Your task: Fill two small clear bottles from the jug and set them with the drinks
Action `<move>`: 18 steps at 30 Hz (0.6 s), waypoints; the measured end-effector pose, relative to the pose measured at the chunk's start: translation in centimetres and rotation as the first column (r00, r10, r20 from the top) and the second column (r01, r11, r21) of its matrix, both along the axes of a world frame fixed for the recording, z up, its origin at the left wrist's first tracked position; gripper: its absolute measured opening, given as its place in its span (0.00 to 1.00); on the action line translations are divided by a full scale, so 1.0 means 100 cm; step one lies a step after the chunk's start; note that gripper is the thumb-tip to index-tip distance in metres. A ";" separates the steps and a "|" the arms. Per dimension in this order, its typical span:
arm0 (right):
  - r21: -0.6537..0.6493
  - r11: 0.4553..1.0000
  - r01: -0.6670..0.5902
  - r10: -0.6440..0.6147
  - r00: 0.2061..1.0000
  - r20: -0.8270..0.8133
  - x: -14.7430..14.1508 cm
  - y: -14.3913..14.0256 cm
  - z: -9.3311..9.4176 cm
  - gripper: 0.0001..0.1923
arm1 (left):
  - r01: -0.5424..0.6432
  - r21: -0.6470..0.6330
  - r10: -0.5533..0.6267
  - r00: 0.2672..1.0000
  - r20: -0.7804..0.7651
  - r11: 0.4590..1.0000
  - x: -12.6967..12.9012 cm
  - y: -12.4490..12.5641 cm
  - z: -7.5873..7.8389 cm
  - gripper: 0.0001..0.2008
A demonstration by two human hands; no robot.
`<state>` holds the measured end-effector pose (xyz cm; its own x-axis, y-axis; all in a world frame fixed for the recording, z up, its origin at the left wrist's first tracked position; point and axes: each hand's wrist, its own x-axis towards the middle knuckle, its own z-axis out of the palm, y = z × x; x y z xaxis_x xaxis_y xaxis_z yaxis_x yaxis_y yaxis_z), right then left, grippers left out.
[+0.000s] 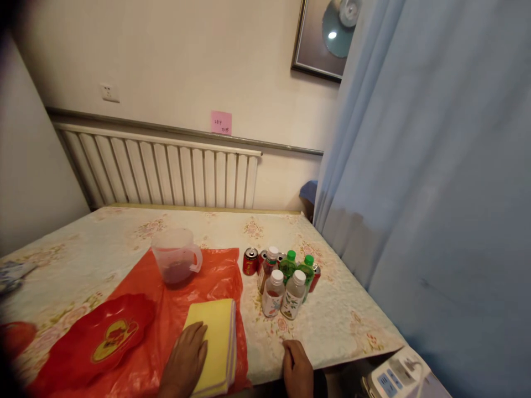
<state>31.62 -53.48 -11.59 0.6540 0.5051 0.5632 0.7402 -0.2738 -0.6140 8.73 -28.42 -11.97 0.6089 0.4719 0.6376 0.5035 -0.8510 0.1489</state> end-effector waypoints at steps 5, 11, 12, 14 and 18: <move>0.002 1.000 -0.008 0.008 1.000 -0.012 0.000 0.000 0.000 0.12 | -0.008 0.013 0.008 1.000 0.002 1.000 0.000 0.000 0.002 0.16; 0.016 1.000 0.000 0.000 1.000 -0.021 -0.001 0.001 0.004 0.14 | -0.016 -0.018 0.016 1.000 -0.012 1.000 0.000 -0.002 0.003 0.16; 0.011 1.000 -0.001 0.001 1.000 -0.023 -0.001 0.001 0.004 0.14 | -0.013 -0.023 0.013 1.000 -0.012 1.000 0.000 -0.002 0.003 0.16; 0.007 1.000 -0.003 0.003 1.000 -0.023 -0.001 0.001 0.004 0.14 | -0.012 -0.032 0.011 1.000 -0.008 0.999 -0.001 -0.002 0.002 0.16; 0.005 1.000 -0.012 0.012 1.000 -0.020 -0.001 0.000 0.002 0.13 | -0.008 -0.037 0.008 1.000 0.002 0.999 -0.001 -0.002 0.002 0.16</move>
